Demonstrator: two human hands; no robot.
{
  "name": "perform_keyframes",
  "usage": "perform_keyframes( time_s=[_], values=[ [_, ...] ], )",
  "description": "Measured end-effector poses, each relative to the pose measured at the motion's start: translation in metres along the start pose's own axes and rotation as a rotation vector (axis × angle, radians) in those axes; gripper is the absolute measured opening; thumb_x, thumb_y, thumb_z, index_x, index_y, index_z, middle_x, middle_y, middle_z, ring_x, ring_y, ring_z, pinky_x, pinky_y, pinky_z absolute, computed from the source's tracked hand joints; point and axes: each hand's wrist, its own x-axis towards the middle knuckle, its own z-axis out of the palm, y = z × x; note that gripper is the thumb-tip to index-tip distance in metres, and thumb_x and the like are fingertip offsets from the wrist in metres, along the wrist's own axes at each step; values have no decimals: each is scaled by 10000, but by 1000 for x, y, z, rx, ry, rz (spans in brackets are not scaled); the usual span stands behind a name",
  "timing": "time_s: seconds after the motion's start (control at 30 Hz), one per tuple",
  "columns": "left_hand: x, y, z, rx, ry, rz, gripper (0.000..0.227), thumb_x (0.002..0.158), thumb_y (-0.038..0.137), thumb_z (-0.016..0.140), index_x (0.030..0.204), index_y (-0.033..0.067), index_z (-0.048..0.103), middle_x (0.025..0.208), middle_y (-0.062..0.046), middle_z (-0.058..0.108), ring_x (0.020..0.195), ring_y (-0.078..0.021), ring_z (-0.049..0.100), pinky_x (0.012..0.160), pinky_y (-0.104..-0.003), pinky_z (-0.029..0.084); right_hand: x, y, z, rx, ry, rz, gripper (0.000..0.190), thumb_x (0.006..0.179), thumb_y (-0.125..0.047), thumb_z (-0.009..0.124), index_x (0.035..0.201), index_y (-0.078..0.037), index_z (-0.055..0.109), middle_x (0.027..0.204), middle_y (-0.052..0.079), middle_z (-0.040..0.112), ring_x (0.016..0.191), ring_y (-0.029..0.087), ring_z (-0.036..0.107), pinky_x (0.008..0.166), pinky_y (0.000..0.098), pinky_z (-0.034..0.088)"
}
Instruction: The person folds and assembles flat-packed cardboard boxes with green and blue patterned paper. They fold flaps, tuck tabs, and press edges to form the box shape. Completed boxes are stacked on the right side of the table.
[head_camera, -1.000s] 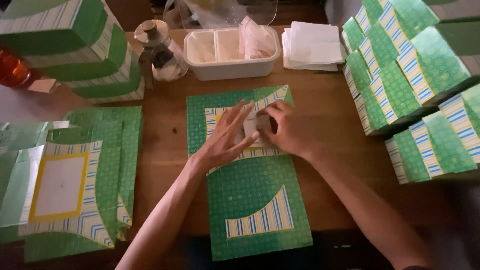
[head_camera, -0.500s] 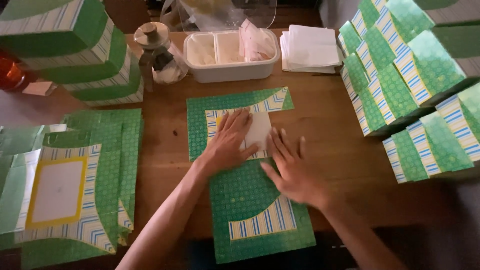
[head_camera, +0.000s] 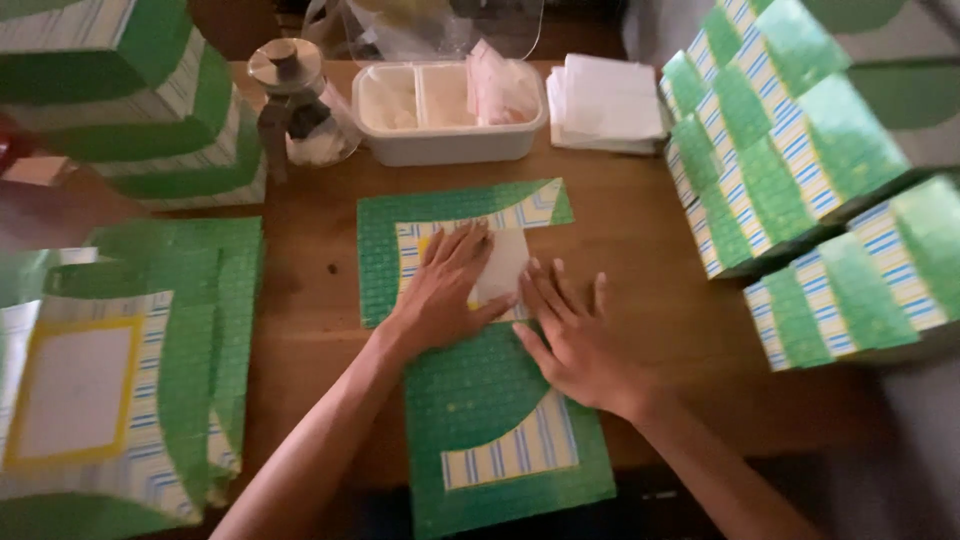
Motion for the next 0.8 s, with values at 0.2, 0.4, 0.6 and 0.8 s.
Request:
perform_keyframes(
  time_s=[0.2,0.4,0.6,0.8],
  values=[
    [1,1,-5,-39,16,13,858,904,603,648,1488,-9,508,1579,-203,444,1504,-385,350,1264,-566,162,43,9,-9,27,-16,18,595,1117,-437,197,1650,-173,210,1723,64,169,1574,343,115,1168,766,-2],
    [0,-10,11,23,129,83,850,829,560,702,1444,-7,555,1531,-193,497,1457,-383,406,1229,-593,240,97,32,15,-108,73,11,648,1111,-487,235,1651,-129,212,1717,121,194,1583,367,101,1165,784,-14],
    [1,-6,5,-3,114,50,853,842,568,681,1453,-12,546,1521,-195,510,1460,-386,411,1239,-572,237,94,28,8,-37,98,-7,685,1118,-532,204,1652,-104,197,1710,149,181,1575,399,81,1148,793,-72],
    [0,-2,-5,-44,44,-8,838,866,552,659,1488,7,520,1567,-186,478,1500,-367,385,1263,-536,201,56,2,-22,-25,-50,6,689,1091,-546,146,1642,-135,190,1716,133,134,1573,384,54,1121,819,-97]
  ],
)
